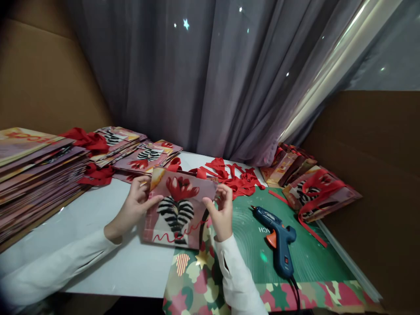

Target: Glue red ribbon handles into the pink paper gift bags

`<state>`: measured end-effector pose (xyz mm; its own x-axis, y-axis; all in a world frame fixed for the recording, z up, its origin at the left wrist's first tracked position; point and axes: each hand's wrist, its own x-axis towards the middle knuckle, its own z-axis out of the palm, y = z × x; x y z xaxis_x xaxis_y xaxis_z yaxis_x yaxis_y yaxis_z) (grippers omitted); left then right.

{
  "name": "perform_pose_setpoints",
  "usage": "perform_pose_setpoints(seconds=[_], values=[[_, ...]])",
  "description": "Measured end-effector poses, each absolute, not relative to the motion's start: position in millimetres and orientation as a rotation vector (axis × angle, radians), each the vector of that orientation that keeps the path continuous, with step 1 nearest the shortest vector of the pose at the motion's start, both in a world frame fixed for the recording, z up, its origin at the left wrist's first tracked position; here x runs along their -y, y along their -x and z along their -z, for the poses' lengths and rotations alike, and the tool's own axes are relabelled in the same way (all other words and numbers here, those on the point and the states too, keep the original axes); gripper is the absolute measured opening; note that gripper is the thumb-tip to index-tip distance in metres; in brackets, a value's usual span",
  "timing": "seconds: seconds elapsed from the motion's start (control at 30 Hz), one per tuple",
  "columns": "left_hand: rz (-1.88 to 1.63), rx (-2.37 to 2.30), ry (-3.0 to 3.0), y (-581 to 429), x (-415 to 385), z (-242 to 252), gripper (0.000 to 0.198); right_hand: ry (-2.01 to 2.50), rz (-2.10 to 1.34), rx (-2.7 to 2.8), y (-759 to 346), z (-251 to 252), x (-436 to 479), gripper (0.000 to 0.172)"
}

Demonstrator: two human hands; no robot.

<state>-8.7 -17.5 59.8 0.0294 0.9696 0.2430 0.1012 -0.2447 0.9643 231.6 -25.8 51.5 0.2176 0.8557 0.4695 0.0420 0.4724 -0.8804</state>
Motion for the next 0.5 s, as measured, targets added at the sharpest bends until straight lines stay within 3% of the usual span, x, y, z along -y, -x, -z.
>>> perform_pose_setpoints(seconds=[0.07, 0.2, 0.37, 0.5], values=[[-1.305, -1.097, -1.353, 9, 19, -64, 0.061, 0.912, -0.814, 1.225, -230, -51, 28, 0.053], [-1.065, -1.020, -1.287, 13, 22, -74, 0.057, 0.920, -0.973, 1.224, -233, -54, 34, 0.026], [-1.024, -0.946, -1.247, 8, 27, -88, 0.043, 0.906, -1.202, 1.150, -233, -57, 45, 0.032], [-1.048, -0.927, -1.296, -4, 36, -95, 0.039, 1.164, -1.199, 1.048, -238, -50, 54, 0.050]])
